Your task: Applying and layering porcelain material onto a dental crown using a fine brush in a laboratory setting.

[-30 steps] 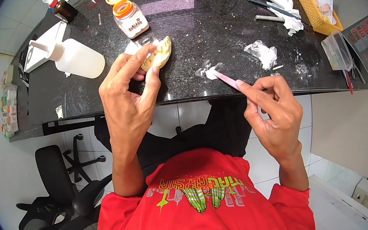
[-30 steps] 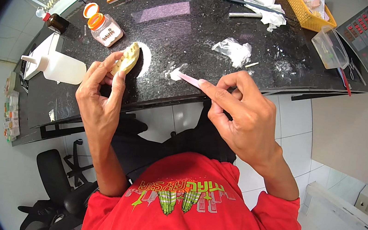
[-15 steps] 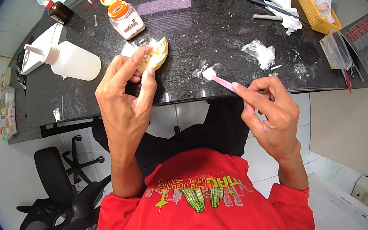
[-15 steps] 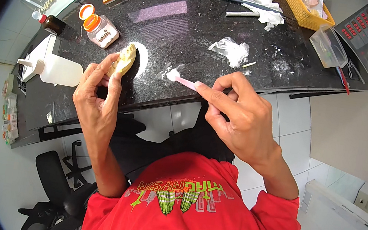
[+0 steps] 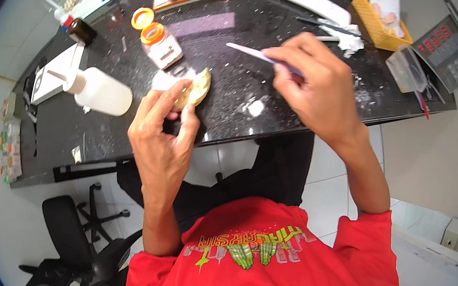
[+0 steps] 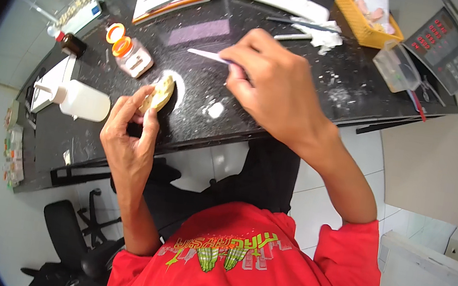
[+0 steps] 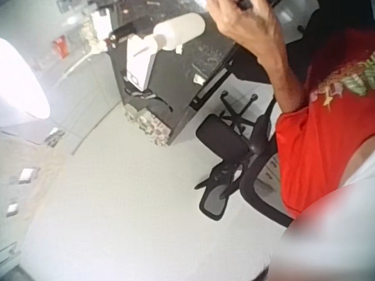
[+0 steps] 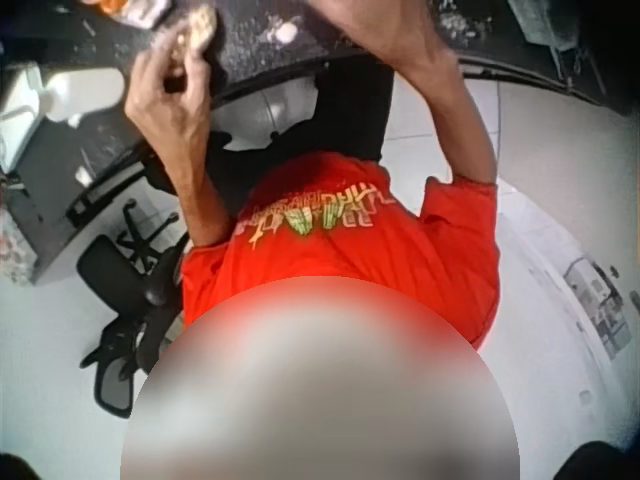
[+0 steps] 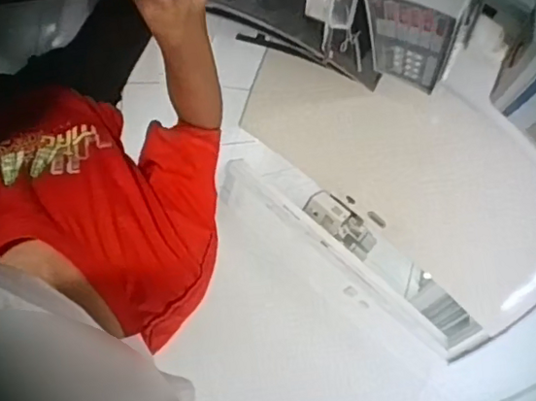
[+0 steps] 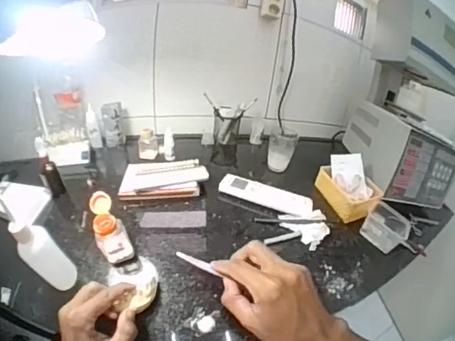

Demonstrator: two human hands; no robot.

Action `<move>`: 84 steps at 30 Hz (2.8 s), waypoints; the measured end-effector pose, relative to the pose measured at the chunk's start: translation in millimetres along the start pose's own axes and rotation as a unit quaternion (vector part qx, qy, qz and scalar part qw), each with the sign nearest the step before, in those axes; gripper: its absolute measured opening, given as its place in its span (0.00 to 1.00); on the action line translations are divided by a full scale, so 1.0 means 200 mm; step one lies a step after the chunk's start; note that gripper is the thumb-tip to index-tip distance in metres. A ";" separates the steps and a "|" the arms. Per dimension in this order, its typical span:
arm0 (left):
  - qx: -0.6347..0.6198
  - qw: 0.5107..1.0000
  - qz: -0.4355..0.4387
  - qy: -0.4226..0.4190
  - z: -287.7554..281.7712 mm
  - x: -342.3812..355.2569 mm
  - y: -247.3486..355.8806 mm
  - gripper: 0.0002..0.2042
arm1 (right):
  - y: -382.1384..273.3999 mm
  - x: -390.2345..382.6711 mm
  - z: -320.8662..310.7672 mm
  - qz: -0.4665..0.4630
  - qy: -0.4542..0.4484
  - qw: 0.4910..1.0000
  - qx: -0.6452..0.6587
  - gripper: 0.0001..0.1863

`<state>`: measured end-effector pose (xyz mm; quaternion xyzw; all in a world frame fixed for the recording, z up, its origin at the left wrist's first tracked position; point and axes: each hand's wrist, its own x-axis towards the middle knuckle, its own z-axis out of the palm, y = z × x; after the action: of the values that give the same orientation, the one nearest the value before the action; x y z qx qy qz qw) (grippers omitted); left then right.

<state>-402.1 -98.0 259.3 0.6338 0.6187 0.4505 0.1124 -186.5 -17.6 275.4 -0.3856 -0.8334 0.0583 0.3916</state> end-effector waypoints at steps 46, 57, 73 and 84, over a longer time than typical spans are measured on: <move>0.095 0.995 0.026 -0.003 0.01 0.03 -0.01 0.21 | 0.73 0.73 -0.77 -0.053 0.060 0.983 -0.165 0.04; 0.121 0.993 0.003 -0.003 -0.02 0.04 0.03 0.15 | 1.20 1.09 -0.34 0.131 -0.102 0.977 -0.136 0.17; 0.037 0.998 -0.035 0.040 0.03 0.00 0.02 0.16 | 0.43 -0.17 -0.51 0.201 0.071 0.977 -0.004 0.06; 0.066 0.996 -0.013 0.062 0.01 -0.05 0.08 0.13 | 0.56 -0.17 -0.52 0.093 -0.001 0.996 -0.004 0.06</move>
<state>-388.5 -109.2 264.7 0.6024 0.6611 0.4457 0.0374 -33.2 16.5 281.6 -0.4635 -0.7944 0.0915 0.3818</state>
